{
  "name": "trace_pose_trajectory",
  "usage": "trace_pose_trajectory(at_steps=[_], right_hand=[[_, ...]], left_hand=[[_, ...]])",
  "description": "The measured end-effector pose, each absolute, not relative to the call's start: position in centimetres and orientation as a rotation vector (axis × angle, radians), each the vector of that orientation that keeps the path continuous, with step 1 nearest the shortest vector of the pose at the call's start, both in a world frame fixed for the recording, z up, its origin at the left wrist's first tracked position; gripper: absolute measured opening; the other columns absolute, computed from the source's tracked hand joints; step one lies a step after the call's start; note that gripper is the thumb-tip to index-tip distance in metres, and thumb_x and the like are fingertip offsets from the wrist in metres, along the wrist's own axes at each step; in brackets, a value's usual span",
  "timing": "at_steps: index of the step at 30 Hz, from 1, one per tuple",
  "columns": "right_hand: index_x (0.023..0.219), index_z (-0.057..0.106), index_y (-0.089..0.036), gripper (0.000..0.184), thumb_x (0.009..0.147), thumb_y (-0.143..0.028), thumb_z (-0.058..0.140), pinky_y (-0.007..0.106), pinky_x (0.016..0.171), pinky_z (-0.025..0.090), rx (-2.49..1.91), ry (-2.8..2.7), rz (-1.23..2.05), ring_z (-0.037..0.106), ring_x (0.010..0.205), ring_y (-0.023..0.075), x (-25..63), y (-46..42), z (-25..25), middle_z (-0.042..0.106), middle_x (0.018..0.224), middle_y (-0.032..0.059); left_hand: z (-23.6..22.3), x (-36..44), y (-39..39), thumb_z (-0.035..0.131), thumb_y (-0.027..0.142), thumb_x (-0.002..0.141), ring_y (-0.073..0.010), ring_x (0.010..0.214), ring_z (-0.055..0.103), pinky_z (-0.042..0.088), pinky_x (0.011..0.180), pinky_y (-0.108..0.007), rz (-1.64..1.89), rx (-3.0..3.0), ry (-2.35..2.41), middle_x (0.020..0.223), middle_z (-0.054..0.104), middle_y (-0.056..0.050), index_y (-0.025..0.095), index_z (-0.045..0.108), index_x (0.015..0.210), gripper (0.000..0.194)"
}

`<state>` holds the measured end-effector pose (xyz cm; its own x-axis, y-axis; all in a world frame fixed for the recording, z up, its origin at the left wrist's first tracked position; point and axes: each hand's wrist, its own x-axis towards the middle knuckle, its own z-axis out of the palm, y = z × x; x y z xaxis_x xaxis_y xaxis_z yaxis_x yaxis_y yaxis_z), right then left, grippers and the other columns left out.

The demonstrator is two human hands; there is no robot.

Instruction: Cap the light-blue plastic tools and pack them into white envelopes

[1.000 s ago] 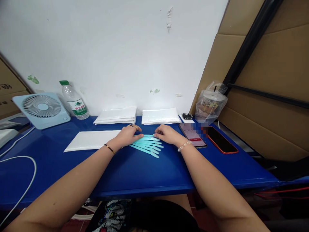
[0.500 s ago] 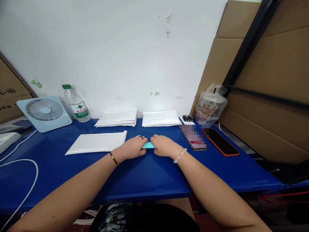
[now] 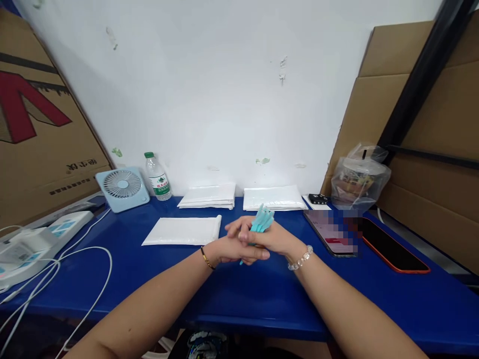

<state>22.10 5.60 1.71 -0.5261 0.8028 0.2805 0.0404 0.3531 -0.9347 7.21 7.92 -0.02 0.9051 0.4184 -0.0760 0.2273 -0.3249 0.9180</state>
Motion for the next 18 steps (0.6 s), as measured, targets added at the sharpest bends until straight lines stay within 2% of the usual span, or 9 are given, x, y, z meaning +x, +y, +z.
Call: trace_pose_trajectory(at_steps=[2,3,4,6,8,10,12,15,18], right_hand=[[0.062,0.056,-0.02,0.037,0.079,-0.053,0.058,0.038,0.072,0.051,-0.735,-1.633,1.251,0.063,0.08,0.023,21.8,5.9,1.4,0.064,0.074,0.0054],[0.062,0.054,-0.021,0.037,0.081,-0.053,0.055,0.037,0.068,0.051,-0.727,-1.504,1.216,0.061,0.069,0.0205,22.2,6.2,1.4,0.059,0.063,0.0027],[0.064,0.052,-0.022,0.036,0.082,-0.052,0.055,0.036,0.066,0.05,-0.714,-1.384,1.167,0.057,0.059,0.0175,22.7,6.7,1.2,0.051,0.054,-0.0007],[0.068,0.05,-0.023,0.03,0.082,-0.048,0.058,0.033,0.063,0.049,-0.703,-1.211,1.066,0.044,0.046,0.0119,24.1,7.8,0.6,0.035,0.046,-0.0066],[0.074,0.052,-0.022,0.027,0.081,-0.046,0.061,0.029,0.058,0.045,-0.763,-1.168,1.027,0.035,0.043,0.0092,25.1,8.8,-0.7,0.032,0.046,-0.0086],[0.076,0.053,-0.021,0.03,0.078,-0.048,0.064,0.028,0.053,0.042,-0.866,-1.212,1.07,0.034,0.043,0.0088,25.3,9.5,-2.0,0.034,0.047,-0.0084],[0.076,0.055,-0.019,0.032,0.077,-0.05,0.064,0.027,0.051,0.039,-0.919,-1.236,1.118,0.033,0.043,0.0085,24.9,9.6,-2.9,0.034,0.047,-0.0085],[0.076,0.056,-0.019,0.03,0.08,-0.048,0.062,0.026,0.051,0.038,-0.847,-1.179,1.151,0.029,0.043,0.0076,24.1,9.2,-2.7,0.032,0.047,-0.0088],[0.072,0.058,-0.019,0.028,0.083,-0.045,0.059,0.027,0.056,0.042,-0.731,-1.084,1.173,0.035,0.044,0.0086,23.6,8.6,-1.5,0.033,0.046,-0.0074]], left_hand=[[0.8,6.1,8.5,0.067,0.056,0.068,-0.017,0.079,0.058,0.048,0.071,-0.03,0.317,2.13,0.476,0.079,0.059,-0.003,0.017,0.058,0.084,0.043],[1.3,5.1,9.1,0.073,0.054,0.06,-0.0222,0.097,0.056,0.046,0.083,-0.034,0.368,2.267,0.498,0.099,0.061,-0.007,0.018,0.059,0.1,0.055],[1.7,3.8,9.8,0.079,0.052,0.051,-0.0276,0.112,0.05,0.041,0.094,-0.038,0.363,2.406,0.557,0.116,0.057,-0.01,0.019,0.055,0.115,0.076],[2.3,0.9,11.5,0.085,0.05,0.034,-0.0372,0.13,0.031,0.026,0.106,-0.048,0.221,2.616,0.874,0.14,0.039,-0.016,0.02,0.038,0.136,0.116],[2.5,-1.9,13.2,0.085,0.047,0.028,-0.0427,0.136,0.015,0.016,0.107,-0.058,-0.092,2.615,1.297,0.15,0.023,-0.016,0.024,0.023,0.144,0.133],[2.2,-3.7,14.4,0.084,0.044,0.03,-0.0436,0.137,0.012,0.016,0.105,-0.061,-0.376,2.499,1.533,0.15,0.022,-0.016,0.025,0.018,0.145,0.134],[1.7,-4.4,15.1,0.082,0.041,0.032,-0.042,0.133,0.026,0.025,0.104,-0.056,-0.482,2.432,1.598,0.147,0.03,-0.017,0.023,0.023,0.144,0.128],[1.2,-3.8,15.2,0.079,0.037,0.038,-0.0361,0.117,0.049,0.04,0.095,-0.043,-0.4,2.506,1.558,0.132,0.048,-0.017,0.019,0.042,0.134,0.104],[1.0,-2.4,14.6,0.073,0.036,0.047,-0.0323,0.108,0.055,0.043,0.089,-0.037,-0.194,2.713,1.402,0.113,0.06,-0.013,0.018,0.056,0.116,0.073]])
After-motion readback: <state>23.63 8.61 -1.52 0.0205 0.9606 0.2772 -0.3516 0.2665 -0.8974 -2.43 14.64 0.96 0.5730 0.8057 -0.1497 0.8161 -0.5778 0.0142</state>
